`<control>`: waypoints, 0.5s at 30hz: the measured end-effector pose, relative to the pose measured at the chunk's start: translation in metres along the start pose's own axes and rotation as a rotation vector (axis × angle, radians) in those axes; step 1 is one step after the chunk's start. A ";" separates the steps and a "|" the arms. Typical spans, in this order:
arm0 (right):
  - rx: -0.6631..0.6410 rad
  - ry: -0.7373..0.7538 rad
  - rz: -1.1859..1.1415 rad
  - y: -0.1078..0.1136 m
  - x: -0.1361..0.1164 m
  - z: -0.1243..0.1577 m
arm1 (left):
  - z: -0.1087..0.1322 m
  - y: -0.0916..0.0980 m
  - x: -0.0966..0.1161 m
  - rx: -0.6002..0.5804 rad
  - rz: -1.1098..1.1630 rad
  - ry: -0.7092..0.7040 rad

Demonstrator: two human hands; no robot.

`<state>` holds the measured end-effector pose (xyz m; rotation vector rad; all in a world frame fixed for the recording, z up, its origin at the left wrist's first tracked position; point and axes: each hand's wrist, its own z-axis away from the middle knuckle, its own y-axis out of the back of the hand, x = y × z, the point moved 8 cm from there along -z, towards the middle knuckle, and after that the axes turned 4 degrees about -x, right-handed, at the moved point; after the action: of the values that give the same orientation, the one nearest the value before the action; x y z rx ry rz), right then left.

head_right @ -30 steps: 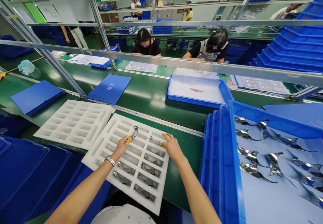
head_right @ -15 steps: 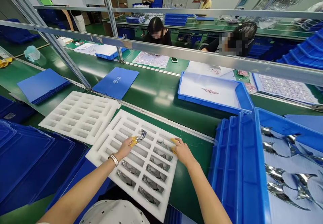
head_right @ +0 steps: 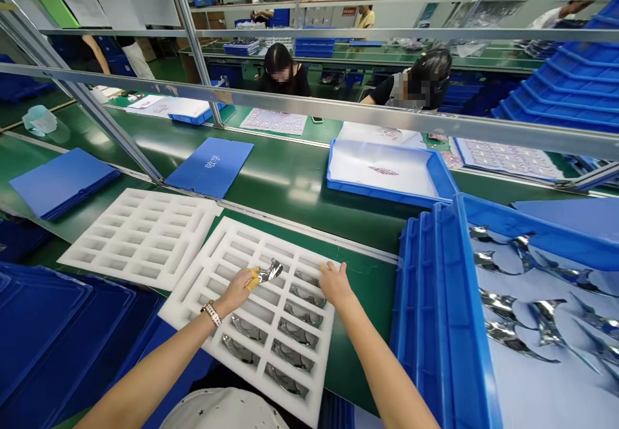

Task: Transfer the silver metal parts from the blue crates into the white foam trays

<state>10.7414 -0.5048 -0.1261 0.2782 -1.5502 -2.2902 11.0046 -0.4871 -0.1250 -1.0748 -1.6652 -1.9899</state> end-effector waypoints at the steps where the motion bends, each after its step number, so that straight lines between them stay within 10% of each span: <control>1: 0.026 -0.019 -0.011 0.008 0.002 0.007 | -0.002 0.002 0.008 -0.016 -0.052 -0.019; 8: 0.540 0.206 -0.088 0.086 -0.031 0.069 | -0.042 -0.003 0.075 -0.319 -0.266 -0.100; 15: 0.548 0.048 -0.284 0.050 0.028 0.049 | -0.092 -0.006 0.089 -0.256 -0.319 -0.016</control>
<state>10.7070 -0.4908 -0.0598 0.7277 -2.2094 -1.9763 10.9108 -0.5538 -0.0676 -0.9536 -1.7126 -2.4569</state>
